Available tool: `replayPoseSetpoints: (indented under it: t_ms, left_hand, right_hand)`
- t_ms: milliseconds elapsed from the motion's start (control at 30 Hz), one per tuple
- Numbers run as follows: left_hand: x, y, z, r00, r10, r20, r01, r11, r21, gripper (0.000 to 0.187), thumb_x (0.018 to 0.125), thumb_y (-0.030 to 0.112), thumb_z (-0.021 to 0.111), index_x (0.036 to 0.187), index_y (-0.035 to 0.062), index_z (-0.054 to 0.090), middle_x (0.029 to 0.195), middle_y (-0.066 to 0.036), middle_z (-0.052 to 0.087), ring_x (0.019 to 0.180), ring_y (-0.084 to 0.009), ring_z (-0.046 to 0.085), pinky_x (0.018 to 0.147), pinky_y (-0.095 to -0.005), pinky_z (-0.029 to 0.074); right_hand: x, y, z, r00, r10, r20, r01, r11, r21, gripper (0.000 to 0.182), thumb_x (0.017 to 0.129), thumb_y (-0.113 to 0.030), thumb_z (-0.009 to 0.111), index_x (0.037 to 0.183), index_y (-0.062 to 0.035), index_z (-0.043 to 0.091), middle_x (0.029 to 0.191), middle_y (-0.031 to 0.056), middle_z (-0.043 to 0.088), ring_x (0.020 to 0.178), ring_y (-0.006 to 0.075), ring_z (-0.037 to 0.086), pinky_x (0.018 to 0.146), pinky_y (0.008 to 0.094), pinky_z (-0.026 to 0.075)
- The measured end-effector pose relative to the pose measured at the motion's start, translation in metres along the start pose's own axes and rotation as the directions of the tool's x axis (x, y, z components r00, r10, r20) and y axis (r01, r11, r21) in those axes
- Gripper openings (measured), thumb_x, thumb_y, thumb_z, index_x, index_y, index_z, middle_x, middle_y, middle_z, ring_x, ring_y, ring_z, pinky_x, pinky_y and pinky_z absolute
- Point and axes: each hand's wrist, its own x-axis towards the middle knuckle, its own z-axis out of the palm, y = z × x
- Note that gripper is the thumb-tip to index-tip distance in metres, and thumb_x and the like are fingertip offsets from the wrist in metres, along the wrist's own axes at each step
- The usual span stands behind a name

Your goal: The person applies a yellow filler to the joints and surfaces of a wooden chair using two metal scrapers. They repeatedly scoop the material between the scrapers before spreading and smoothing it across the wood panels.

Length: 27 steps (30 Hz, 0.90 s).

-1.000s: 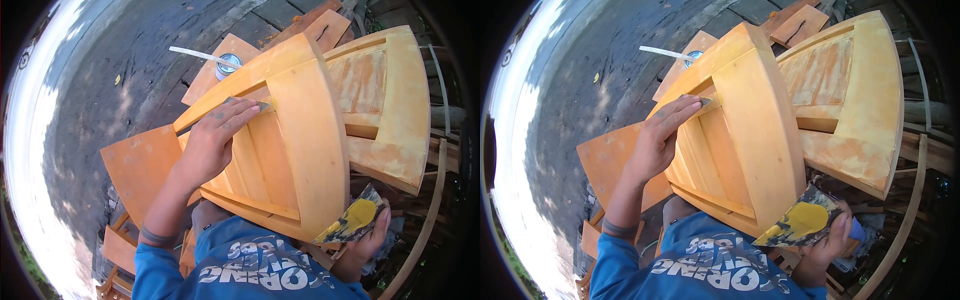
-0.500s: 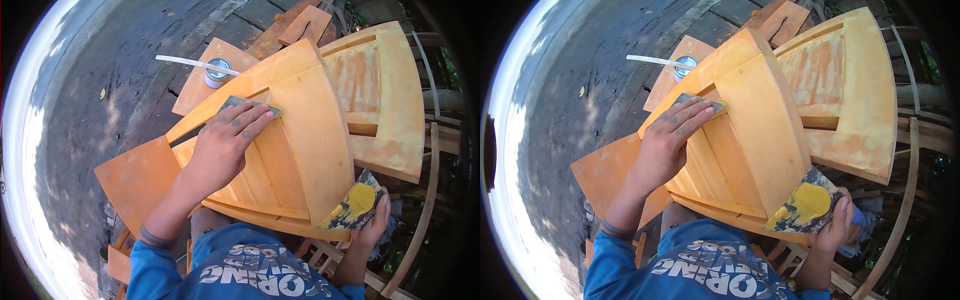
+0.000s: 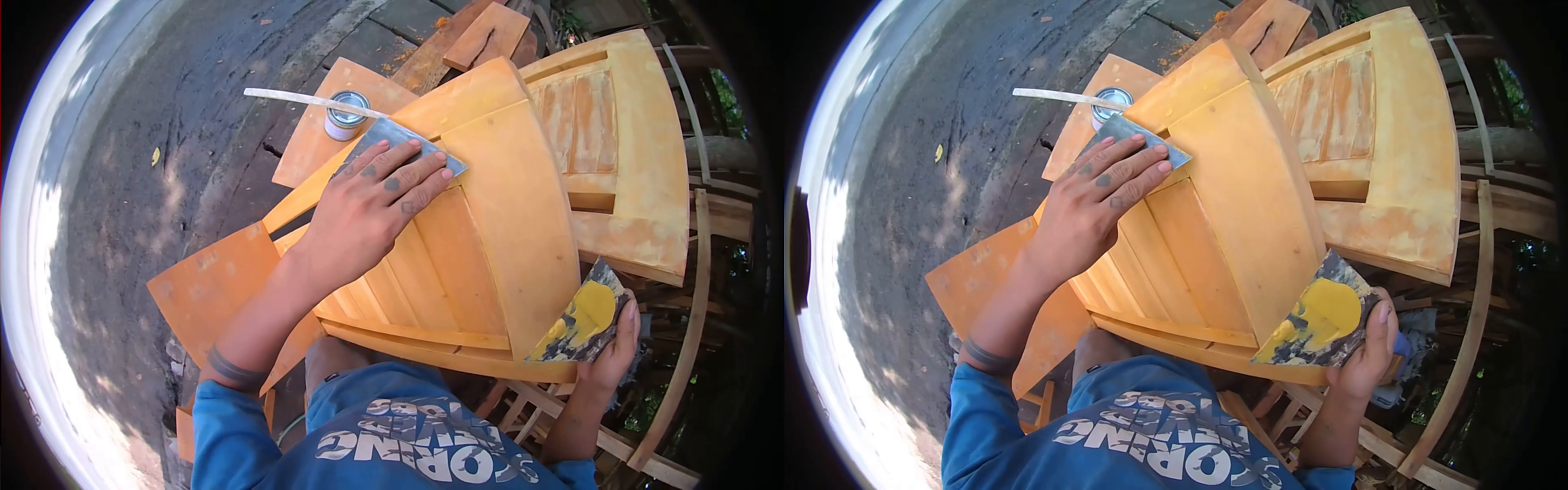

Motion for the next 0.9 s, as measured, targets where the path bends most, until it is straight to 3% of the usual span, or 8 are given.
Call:
replayPoseSetpoints:
  t_ms: [267, 333, 467, 567, 667, 833, 900]
  left_hand:
    - [-0.013, -0.005, 0.001, 0.995, 0.087, 0.052, -0.087, 0.996, 0.014, 0.061, 0.068, -0.008, 0.054, 0.125, 0.0133, 0.058, 0.131, -0.003, 0.055, 0.123, -0.0267, 0.049, 0.103, -0.0454, 0.041]
    - [-0.003, -0.005, 0.003, 0.998, 0.067, -0.004, -0.067, 0.998, 0.002, 0.062, 0.067, -0.007, 0.055, 0.125, 0.0134, 0.058, 0.131, -0.002, 0.055, 0.124, -0.0269, 0.049, 0.103, -0.0454, 0.041]
    - [-0.011, -0.007, 0.027, 0.995, 0.095, -0.042, -0.096, 0.995, -0.025, 0.062, 0.066, -0.008, 0.055, 0.125, 0.0136, 0.058, 0.131, -0.002, 0.055, 0.124, -0.0268, 0.048, 0.104, -0.0451, 0.040]
    - [-0.027, 0.000, 0.010, 0.994, 0.089, 0.069, -0.086, 0.995, -0.040, 0.060, 0.067, -0.011, 0.055, 0.122, 0.0116, 0.060, 0.127, -0.004, 0.058, 0.122, -0.0274, 0.051, 0.101, -0.0430, 0.043]
    - [-0.020, 0.002, -0.004, 0.994, -0.107, -0.016, 0.100, 0.969, -0.227, 0.056, 0.068, -0.014, 0.052, 0.119, 0.0077, 0.061, 0.121, -0.008, 0.061, 0.115, -0.0296, 0.056, 0.096, -0.0397, 0.047]
    - [0.024, 0.018, -0.034, 0.955, -0.291, 0.058, 0.295, 0.909, -0.293, 0.059, 0.065, -0.019, 0.049, 0.118, 0.0039, 0.060, 0.116, -0.014, 0.063, 0.103, -0.0327, 0.061, 0.087, -0.0368, 0.051]
    - [0.031, 0.024, -0.031, 0.941, -0.327, 0.085, 0.337, 0.892, -0.300, 0.059, 0.064, -0.020, 0.048, 0.117, 0.0036, 0.061, 0.116, -0.015, 0.063, 0.102, -0.0328, 0.062, 0.085, -0.0367, 0.052]
  right_hand:
    - [0.003, 0.006, -0.002, 0.998, 0.030, -0.055, -0.029, 0.999, 0.018, 0.033, 0.101, -0.028, 0.036, 0.102, 0.0014, 0.052, 0.094, 0.0090, 0.059, 0.087, 0.0144, 0.058, 0.080, 0.0273, 0.046]
    - [0.004, 0.005, -0.004, 0.999, 0.026, 0.022, -0.026, 0.999, 0.028, 0.033, 0.101, -0.028, 0.037, 0.104, 0.0017, 0.051, 0.095, 0.0094, 0.059, 0.088, 0.0148, 0.058, 0.081, 0.0274, 0.046]
    - [0.004, 0.010, -0.005, 0.996, 0.058, -0.063, -0.055, 0.998, 0.037, 0.033, 0.100, -0.028, 0.036, 0.104, 0.0017, 0.051, 0.096, 0.0096, 0.059, 0.088, 0.0148, 0.058, 0.080, 0.0274, 0.046]
    - [0.001, 0.005, -0.004, 0.996, 0.063, -0.070, -0.061, 0.997, 0.039, 0.033, 0.100, -0.028, 0.036, 0.104, 0.0016, 0.051, 0.095, 0.0095, 0.059, 0.087, 0.0147, 0.058, 0.079, 0.0273, 0.046]
    - [0.002, 0.006, -0.004, 0.998, 0.055, -0.035, -0.053, 0.997, 0.052, 0.033, 0.100, -0.028, 0.036, 0.103, 0.0015, 0.051, 0.095, 0.0094, 0.059, 0.086, 0.0147, 0.058, 0.079, 0.0274, 0.046]
    - [0.004, 0.007, -0.006, 0.998, 0.057, -0.001, -0.057, 0.996, 0.066, 0.033, 0.100, -0.028, 0.036, 0.102, 0.0015, 0.052, 0.094, 0.0091, 0.059, 0.085, 0.0148, 0.058, 0.078, 0.0275, 0.047]
    - [0.003, 0.006, -0.001, 0.996, 0.071, -0.059, -0.067, 0.996, 0.062, 0.033, 0.100, -0.028, 0.036, 0.101, 0.0016, 0.052, 0.093, 0.0090, 0.059, 0.085, 0.0147, 0.058, 0.078, 0.0275, 0.046]
